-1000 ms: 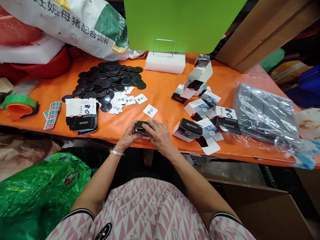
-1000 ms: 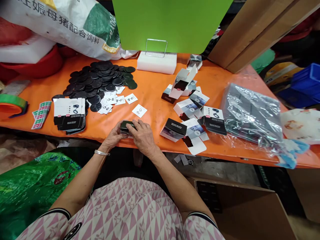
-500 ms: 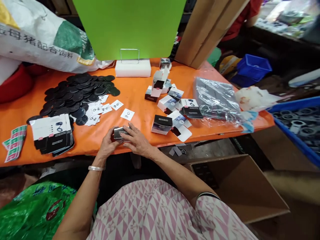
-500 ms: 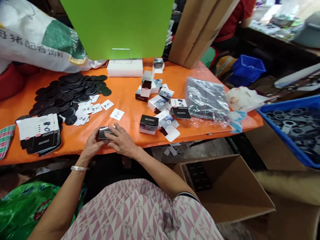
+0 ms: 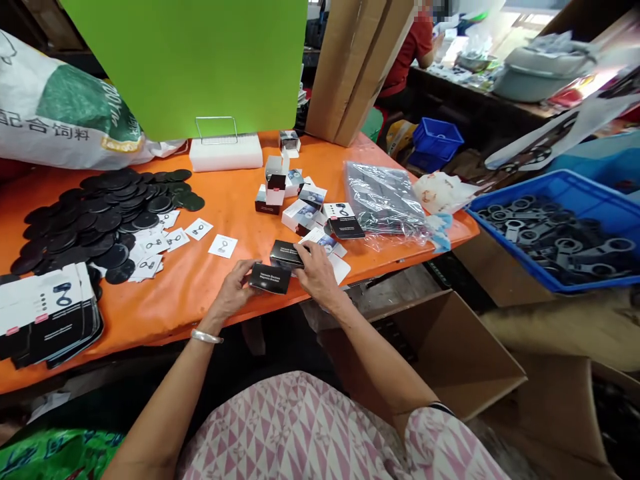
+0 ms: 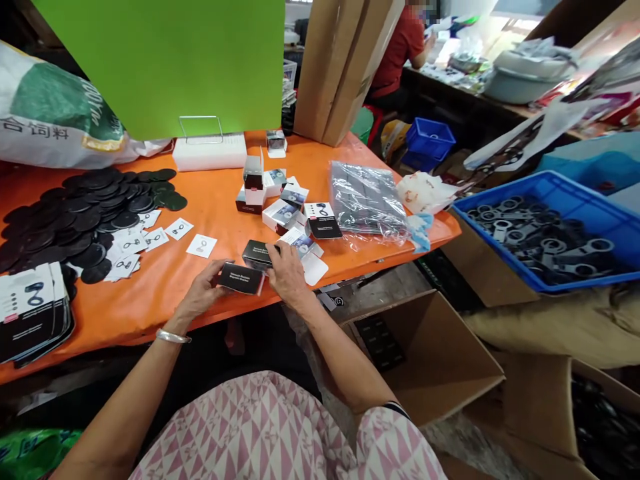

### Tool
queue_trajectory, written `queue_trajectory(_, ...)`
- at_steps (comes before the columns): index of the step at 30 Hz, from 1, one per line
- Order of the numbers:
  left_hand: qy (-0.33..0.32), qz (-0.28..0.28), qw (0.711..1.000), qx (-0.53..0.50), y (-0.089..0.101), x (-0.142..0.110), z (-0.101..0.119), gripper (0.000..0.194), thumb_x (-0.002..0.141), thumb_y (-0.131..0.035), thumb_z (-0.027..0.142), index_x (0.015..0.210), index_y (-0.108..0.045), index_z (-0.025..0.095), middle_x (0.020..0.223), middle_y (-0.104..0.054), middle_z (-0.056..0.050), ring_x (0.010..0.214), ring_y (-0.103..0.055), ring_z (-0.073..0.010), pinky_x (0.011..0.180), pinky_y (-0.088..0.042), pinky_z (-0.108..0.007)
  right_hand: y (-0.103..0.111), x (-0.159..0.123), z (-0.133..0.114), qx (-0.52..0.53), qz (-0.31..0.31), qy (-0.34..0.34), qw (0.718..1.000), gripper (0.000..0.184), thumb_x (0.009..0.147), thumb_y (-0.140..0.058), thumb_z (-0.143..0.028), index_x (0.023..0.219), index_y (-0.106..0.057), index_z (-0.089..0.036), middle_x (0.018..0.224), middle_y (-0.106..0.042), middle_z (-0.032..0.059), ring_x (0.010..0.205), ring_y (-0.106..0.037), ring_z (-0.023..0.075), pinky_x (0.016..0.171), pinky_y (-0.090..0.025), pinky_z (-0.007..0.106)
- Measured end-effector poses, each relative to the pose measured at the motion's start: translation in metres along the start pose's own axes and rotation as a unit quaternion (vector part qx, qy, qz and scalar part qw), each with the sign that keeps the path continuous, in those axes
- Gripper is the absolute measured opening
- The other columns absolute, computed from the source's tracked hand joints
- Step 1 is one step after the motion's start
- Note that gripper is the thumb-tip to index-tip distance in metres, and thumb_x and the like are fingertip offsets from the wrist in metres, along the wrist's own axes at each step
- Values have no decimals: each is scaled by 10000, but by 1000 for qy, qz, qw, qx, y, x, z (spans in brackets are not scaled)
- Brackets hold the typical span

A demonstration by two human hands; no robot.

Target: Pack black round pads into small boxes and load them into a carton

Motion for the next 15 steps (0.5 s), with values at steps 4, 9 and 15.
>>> queue_trajectory(4,-17,-19,999,34,9,36,-16,639,705,-714,229,1325,-564,205,1222,-603,-84,1118,-593,-231,1005,-492,-397,-9,-2,-2,10,69,-31,997,535,855,-506,-149,1388,-478,-111,1346,-449,219,1191,-441,341,1016,-422,546)
queue_trajectory(9,9,-48,999,-4,-7,57,-40,647,793,-647,306,1408,-483,187,1336,-606,-98,1219,-567,-278,1073,-441,-466,-26,-6,12,21,71,-35,997,506,877,-393,-82,1364,-522,-120,1366,-467,213,1204,-473,314,988,-472,494)
queue_trajectory(15,-4,-1,999,54,-15,53,-48,699,809,-614,277,1467,-391,202,1386,-562,-116,1266,-539,-275,1109,-398,-479,-13,-2,22,27,80,-46,995,427,907,-454,-169,1318,-571,-181,1314,-536,172,1181,-510,281,985,-470,444)
Point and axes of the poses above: each hand's wrist, its own x-axis towards the middle knuckle, its own y-axis out of the back of the hand, z = x × y, the point moved 6 cm from there along x, towards the middle knuckle
